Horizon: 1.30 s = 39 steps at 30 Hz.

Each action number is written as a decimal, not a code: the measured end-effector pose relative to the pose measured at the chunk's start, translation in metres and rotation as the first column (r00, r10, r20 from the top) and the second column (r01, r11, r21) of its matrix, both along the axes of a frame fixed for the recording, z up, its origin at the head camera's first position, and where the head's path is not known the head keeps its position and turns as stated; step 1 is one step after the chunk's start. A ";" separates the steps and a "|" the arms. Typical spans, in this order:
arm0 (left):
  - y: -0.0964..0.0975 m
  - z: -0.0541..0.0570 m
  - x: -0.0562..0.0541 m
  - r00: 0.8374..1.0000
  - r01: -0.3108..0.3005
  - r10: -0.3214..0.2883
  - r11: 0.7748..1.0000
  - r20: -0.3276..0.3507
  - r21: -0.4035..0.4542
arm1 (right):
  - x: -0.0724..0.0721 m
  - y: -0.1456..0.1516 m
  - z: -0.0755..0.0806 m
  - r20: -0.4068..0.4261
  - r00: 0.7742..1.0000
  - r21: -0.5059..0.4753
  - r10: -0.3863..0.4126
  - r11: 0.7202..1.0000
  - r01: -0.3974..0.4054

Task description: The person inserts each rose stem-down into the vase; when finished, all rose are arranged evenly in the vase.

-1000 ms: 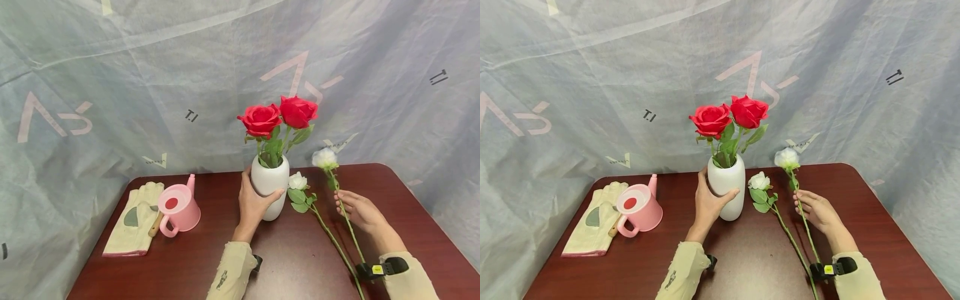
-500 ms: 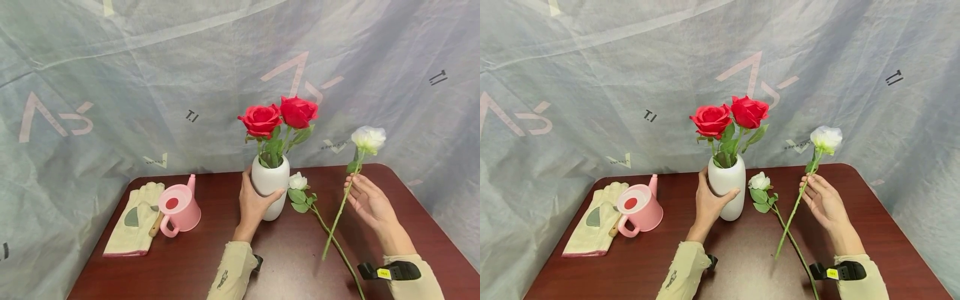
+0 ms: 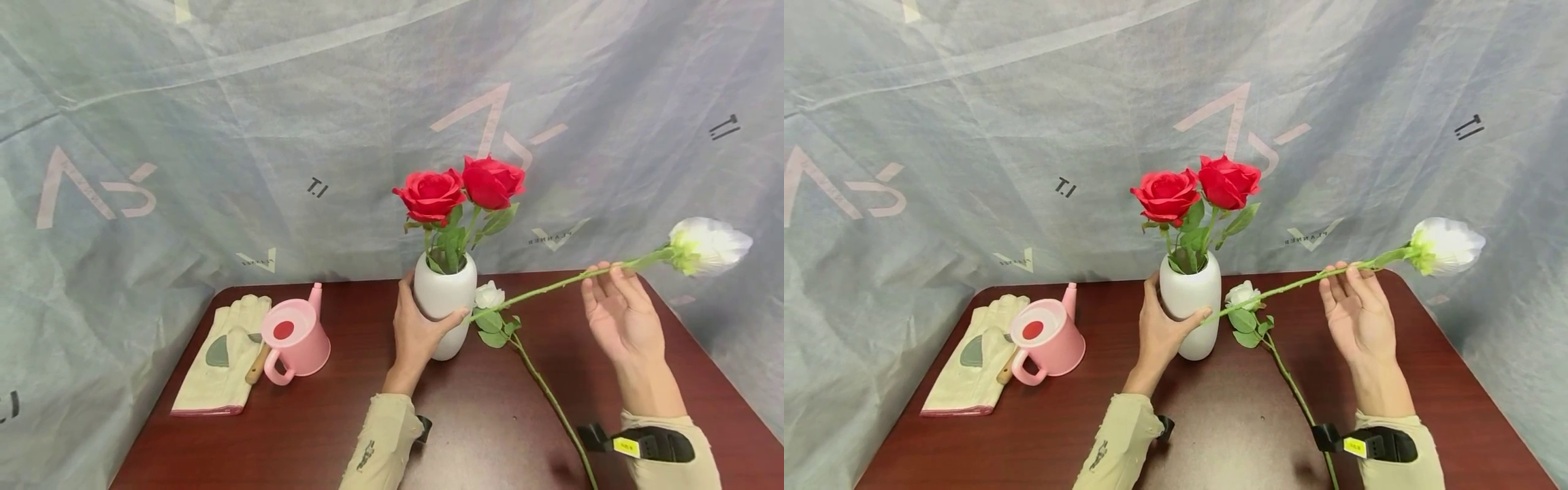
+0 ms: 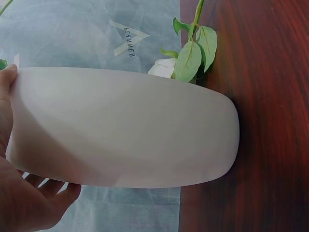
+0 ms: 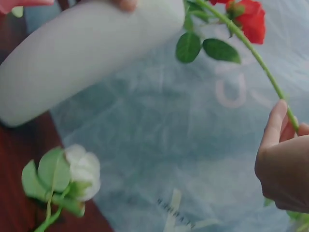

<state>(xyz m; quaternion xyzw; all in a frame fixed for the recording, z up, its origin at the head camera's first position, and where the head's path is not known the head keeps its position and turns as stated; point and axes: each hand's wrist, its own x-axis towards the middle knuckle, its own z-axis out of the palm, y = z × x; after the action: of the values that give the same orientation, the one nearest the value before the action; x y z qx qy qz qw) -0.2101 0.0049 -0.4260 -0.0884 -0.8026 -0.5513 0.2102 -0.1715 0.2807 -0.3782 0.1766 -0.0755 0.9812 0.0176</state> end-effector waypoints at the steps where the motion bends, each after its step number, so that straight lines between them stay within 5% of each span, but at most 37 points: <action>1: 0.000 0.000 0.000 1.000 -0.004 0.004 1.000 -0.004 -0.001 | 0.000 -0.001 0.003 0.015 1.000 -0.023 -0.015 1.000 0.015; 10: 0.002 -0.001 -0.002 0.999 -0.017 0.017 1.000 -0.037 -0.009 | -0.009 -0.013 0.023 0.093 0.988 -0.159 -0.125 0.977 0.139; 21: 0.001 -0.001 -0.003 1.000 -0.006 0.006 1.000 -0.012 -0.003 | -0.012 -0.037 0.043 0.144 0.944 -0.086 -0.297 0.947 0.311; 27: 0.002 -0.002 -0.001 1.000 -0.011 0.011 1.000 -0.014 0.003 | -0.008 -0.060 0.052 0.106 0.906 0.032 -0.409 0.912 0.408; 39: 0.001 -0.003 -0.001 1.000 -0.016 0.016 1.000 -0.027 0.005 | -0.007 -0.089 0.054 -0.002 0.891 0.187 -0.455 0.875 0.447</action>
<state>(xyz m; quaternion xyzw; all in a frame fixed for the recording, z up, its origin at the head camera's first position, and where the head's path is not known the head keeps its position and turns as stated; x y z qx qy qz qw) -0.2116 0.0062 -0.4294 -0.0889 -0.7992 -0.5501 0.2254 -0.1781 0.1919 -0.3243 0.1345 -0.2045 0.9425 0.2277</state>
